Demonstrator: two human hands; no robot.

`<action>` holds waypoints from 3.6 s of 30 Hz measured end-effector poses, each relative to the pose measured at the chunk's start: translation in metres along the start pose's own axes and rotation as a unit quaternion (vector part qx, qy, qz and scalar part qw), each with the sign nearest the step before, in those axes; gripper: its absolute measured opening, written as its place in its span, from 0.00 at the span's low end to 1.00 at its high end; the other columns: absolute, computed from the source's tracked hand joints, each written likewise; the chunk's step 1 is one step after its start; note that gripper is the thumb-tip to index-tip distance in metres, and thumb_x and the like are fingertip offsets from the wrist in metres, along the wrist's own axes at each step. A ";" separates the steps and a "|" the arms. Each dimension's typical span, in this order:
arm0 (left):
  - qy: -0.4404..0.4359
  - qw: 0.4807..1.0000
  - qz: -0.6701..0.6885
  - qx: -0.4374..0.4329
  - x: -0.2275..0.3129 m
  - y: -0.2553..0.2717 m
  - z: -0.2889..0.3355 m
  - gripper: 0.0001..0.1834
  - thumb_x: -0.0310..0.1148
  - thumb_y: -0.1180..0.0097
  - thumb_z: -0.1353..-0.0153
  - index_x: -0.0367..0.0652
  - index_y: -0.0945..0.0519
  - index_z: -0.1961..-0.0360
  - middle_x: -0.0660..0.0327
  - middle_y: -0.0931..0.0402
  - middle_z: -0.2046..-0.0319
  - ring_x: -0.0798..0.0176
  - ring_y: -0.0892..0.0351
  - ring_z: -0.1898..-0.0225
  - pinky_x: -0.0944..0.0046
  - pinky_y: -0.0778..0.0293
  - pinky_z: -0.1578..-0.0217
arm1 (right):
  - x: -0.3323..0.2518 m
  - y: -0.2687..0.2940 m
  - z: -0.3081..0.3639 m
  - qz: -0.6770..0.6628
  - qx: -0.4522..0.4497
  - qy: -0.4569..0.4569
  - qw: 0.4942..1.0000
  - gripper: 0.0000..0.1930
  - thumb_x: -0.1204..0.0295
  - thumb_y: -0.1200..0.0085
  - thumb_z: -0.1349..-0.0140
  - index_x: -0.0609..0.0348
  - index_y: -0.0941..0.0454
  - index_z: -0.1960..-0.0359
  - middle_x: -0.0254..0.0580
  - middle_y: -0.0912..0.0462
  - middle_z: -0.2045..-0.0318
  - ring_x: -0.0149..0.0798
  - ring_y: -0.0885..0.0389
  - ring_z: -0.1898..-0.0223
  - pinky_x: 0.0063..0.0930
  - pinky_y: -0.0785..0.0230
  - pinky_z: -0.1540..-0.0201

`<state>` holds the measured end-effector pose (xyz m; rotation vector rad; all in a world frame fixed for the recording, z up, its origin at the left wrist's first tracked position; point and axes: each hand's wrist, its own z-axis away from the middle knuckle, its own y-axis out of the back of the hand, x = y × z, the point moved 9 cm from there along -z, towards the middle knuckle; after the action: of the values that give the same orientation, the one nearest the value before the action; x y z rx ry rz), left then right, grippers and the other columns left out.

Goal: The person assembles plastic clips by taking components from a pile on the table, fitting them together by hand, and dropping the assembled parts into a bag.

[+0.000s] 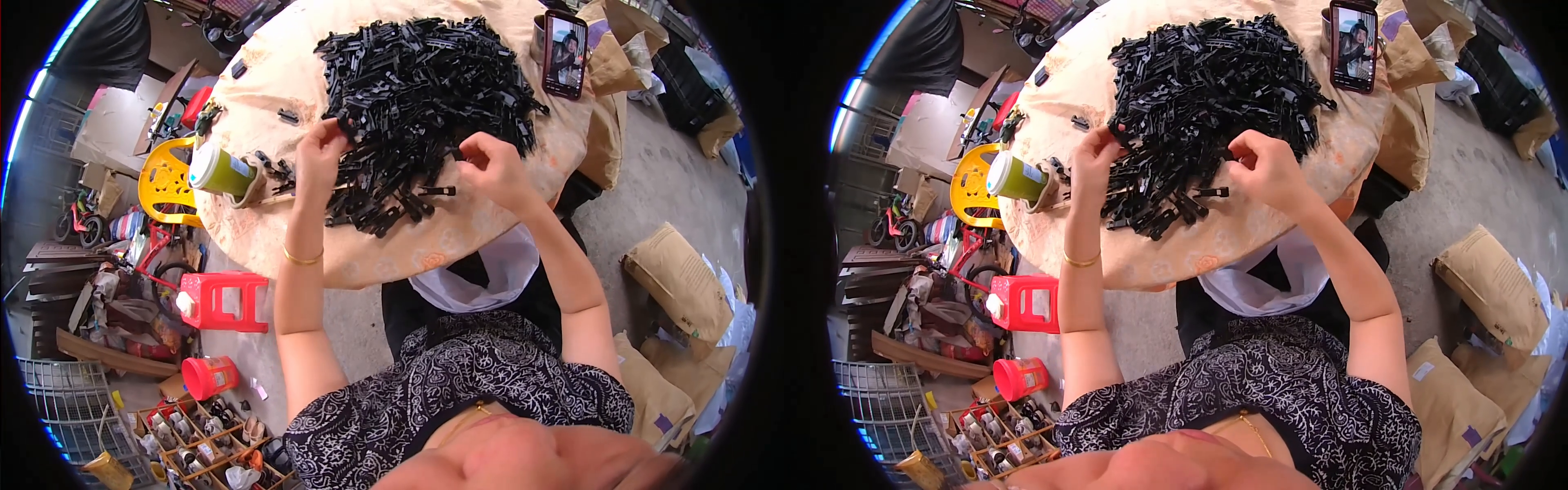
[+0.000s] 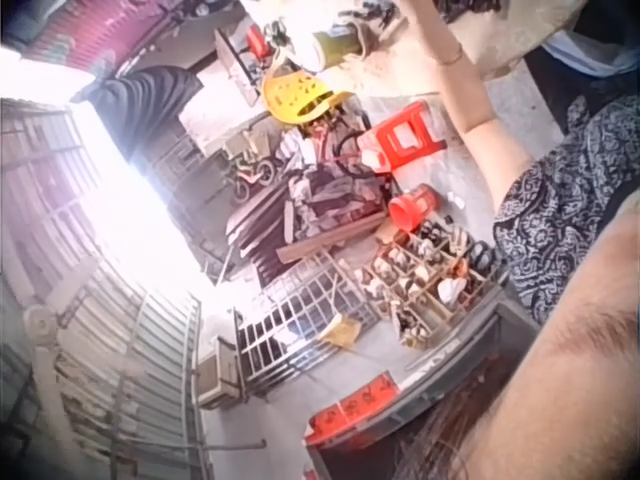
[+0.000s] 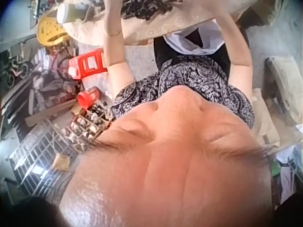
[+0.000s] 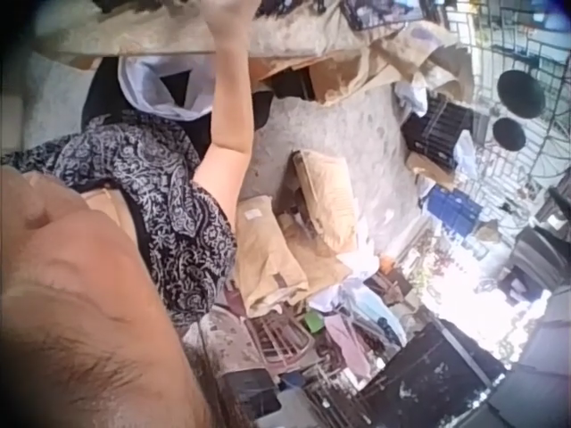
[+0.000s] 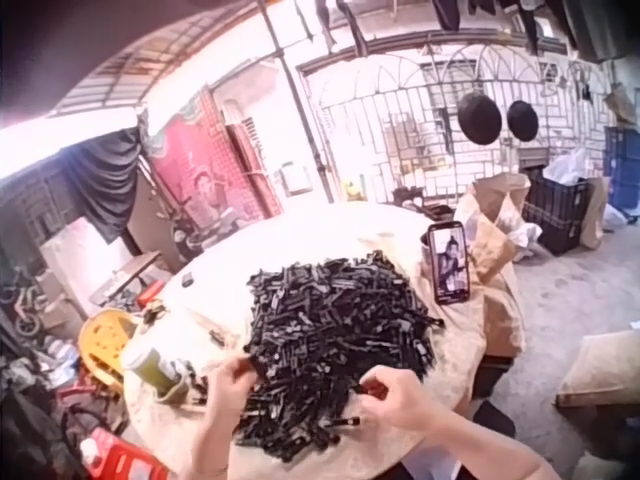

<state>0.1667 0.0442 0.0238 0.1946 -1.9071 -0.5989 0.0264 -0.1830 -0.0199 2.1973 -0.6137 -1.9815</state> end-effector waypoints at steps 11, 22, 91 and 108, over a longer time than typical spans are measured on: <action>0.215 0.807 0.475 -0.277 0.054 -0.125 0.085 0.14 0.20 0.52 0.40 0.33 0.29 0.52 0.56 0.23 0.63 0.63 0.20 0.65 0.66 0.21 0.59 | -0.042 0.011 0.031 -0.219 0.038 0.124 0.967 0.11 0.81 0.43 0.45 0.64 0.25 0.59 0.36 0.23 0.68 0.28 0.20 0.68 0.18 0.27 0.65; 0.078 0.917 0.284 -0.269 0.076 -0.114 0.091 0.21 0.19 0.44 0.45 0.31 0.29 0.48 0.57 0.23 0.60 0.69 0.23 0.63 0.72 0.25 0.61 | -0.074 0.018 0.051 0.105 0.095 0.301 0.943 0.14 0.79 0.37 0.59 0.56 0.19 0.66 0.37 0.24 0.71 0.41 0.25 0.64 0.28 0.30 0.65; 0.056 0.988 -0.137 0.047 -0.013 -0.073 -0.042 0.43 0.61 0.57 0.40 0.31 0.42 0.39 0.30 0.54 0.37 0.30 0.54 0.36 0.48 0.55 0.36 | -0.038 -0.005 0.033 0.251 0.125 0.287 0.916 0.12 0.80 0.46 0.51 0.60 0.21 0.63 0.39 0.21 0.63 0.44 0.24 0.60 0.37 0.33 0.53; -0.133 0.862 -0.485 -0.059 -0.024 0.087 0.098 0.09 0.22 0.49 0.49 0.42 0.22 0.65 0.55 0.25 0.69 0.52 0.25 0.62 0.53 0.30 0.57 | -0.030 0.008 0.036 0.242 0.140 0.240 0.930 0.15 0.78 0.44 0.50 0.60 0.23 0.58 0.41 0.20 0.63 0.44 0.27 0.61 0.34 0.32 0.58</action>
<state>0.1002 0.1599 0.0178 1.0791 -1.9381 -1.4676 -0.0123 -0.1728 0.0055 2.2602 -1.2599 -1.1177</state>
